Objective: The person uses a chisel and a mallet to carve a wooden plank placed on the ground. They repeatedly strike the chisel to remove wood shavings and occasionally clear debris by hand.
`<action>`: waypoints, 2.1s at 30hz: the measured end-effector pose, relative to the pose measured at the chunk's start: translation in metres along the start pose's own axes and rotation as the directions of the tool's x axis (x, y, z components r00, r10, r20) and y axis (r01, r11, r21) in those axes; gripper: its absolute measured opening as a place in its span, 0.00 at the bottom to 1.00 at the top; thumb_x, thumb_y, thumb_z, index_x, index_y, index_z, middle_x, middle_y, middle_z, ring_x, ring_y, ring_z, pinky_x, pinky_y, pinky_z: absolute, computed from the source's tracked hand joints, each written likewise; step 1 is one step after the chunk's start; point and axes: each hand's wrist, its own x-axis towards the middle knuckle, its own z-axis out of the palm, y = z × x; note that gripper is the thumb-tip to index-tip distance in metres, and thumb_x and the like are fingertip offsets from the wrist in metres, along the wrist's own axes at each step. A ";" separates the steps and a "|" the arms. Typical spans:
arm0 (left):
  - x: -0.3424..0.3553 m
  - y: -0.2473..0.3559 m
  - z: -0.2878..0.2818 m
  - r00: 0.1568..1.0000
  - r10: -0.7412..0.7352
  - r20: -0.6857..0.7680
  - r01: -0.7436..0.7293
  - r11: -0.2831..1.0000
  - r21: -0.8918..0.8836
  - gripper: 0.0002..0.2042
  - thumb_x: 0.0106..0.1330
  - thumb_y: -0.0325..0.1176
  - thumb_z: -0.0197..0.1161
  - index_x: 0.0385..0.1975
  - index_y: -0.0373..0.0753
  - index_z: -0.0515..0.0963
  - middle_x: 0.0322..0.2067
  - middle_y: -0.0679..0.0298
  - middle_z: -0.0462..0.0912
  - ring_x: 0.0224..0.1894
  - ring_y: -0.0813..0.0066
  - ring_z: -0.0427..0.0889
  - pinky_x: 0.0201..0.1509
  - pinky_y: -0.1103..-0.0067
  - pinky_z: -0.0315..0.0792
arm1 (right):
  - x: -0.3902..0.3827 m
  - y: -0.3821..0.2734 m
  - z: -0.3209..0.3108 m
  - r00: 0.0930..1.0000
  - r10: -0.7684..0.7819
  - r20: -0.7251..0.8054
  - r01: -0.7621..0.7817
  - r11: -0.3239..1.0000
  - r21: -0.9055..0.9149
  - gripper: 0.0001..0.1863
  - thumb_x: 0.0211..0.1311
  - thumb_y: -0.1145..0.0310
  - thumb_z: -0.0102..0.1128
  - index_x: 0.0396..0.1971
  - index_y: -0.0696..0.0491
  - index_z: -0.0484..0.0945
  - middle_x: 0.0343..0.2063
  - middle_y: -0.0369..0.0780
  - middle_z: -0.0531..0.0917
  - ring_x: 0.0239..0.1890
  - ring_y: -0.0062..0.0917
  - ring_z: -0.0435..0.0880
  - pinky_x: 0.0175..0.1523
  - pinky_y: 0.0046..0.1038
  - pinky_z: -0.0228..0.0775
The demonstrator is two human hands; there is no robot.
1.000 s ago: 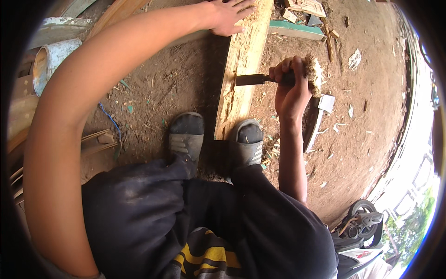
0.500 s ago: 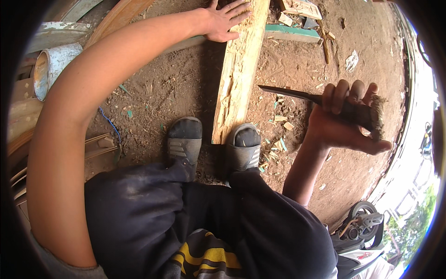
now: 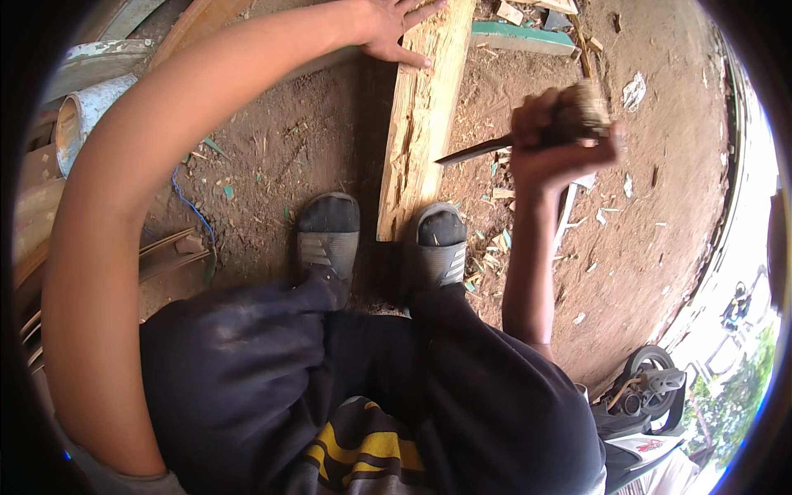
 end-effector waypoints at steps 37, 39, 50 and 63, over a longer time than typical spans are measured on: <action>-0.001 -0.004 0.004 1.000 -0.026 -0.010 0.026 0.999 -0.019 0.59 0.62 0.77 0.50 0.80 0.36 0.36 0.81 0.53 0.25 0.81 0.53 0.17 0.77 0.35 0.30 | 0.007 0.051 0.021 0.989 0.083 0.124 -0.057 0.978 -0.199 0.42 0.65 0.24 0.25 0.15 0.47 0.69 0.05 0.30 0.64 0.06 0.18 0.57 0.12 0.28 0.40; -0.001 -0.004 0.004 0.999 -0.034 -0.027 0.033 0.999 -0.036 0.59 0.62 0.77 0.50 0.80 0.36 0.36 0.81 0.54 0.25 0.81 0.53 0.17 0.76 0.35 0.30 | 0.008 0.056 0.017 0.966 0.163 0.201 -0.148 0.985 -0.089 0.42 0.66 0.25 0.25 0.15 0.48 0.69 0.06 0.30 0.63 0.07 0.18 0.56 0.13 0.28 0.40; -0.004 -0.002 0.003 0.999 -0.039 -0.020 0.038 0.999 -0.029 0.60 0.62 0.77 0.51 0.79 0.35 0.34 0.80 0.51 0.25 0.81 0.52 0.18 0.77 0.37 0.31 | 0.019 0.046 0.019 0.968 0.226 0.107 -0.227 0.974 -0.009 0.41 0.67 0.26 0.23 0.18 0.47 0.68 0.06 0.31 0.63 0.07 0.18 0.57 0.13 0.26 0.40; -0.003 -0.004 0.003 0.999 -0.029 -0.022 0.028 0.999 -0.040 0.60 0.62 0.77 0.51 0.79 0.34 0.35 0.80 0.52 0.23 0.81 0.53 0.17 0.77 0.34 0.31 | 0.019 0.071 0.013 0.959 0.203 0.196 -0.203 0.979 -0.019 0.37 0.67 0.26 0.31 0.18 0.45 0.67 0.07 0.30 0.62 0.07 0.18 0.55 0.14 0.26 0.42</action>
